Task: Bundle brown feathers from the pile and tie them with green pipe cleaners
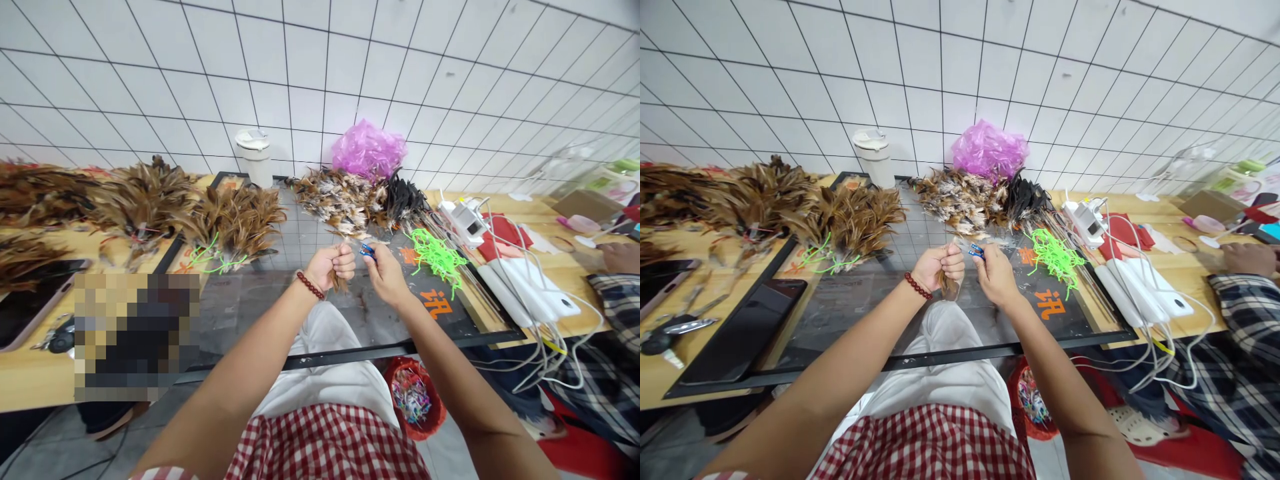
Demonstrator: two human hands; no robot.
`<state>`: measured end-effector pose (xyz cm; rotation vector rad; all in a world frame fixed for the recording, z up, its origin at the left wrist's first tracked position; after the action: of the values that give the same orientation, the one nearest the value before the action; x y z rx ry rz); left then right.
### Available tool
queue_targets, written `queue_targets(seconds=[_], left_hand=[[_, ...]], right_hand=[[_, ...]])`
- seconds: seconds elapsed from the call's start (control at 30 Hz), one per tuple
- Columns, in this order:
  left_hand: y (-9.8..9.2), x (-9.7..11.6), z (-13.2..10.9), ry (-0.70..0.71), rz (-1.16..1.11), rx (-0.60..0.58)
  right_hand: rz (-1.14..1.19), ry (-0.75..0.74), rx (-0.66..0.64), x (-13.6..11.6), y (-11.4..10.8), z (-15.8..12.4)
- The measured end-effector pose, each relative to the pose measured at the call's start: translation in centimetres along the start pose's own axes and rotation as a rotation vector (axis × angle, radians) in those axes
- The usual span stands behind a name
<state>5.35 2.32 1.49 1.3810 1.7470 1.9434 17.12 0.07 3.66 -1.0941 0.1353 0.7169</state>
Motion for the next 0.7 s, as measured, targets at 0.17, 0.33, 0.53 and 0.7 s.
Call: queue_targets(seconds=[0.17, 0.33, 0.53, 0.7], left_hand=[[0.0, -0.3, 0.3, 0.027, 0.043, 0.005], [-0.6, -0.3, 0.6, 0.029, 0.145, 0.075], [-1.0, -0.4, 0.6, 0.018, 0.251, 0.144], [-0.7, -0.5, 0.6, -0.007, 0.222, 0.103]], right_hand=[[-0.146, -0.023, 0.007, 0.1, -0.1, -0.2], [-0.281, -0.079, 0.022, 0.6, -0.1, -0.3], [-0.288, -0.077, -0.013, 0.9, 0.2, -0.6], [-0.240, -0.036, -0.050, 0.8, 0.8, -0.8]])
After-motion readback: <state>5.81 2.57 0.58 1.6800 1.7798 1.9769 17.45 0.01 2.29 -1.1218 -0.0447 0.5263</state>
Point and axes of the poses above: each hand's wrist, its own z-axis towards the middle knuckle, its own y-axis out of the palm, x = y × z, the point moved 6 cm from there along z, towards the middle knuckle, and after that the axes turned 3 degrees about -y, right-handed, at the moved point
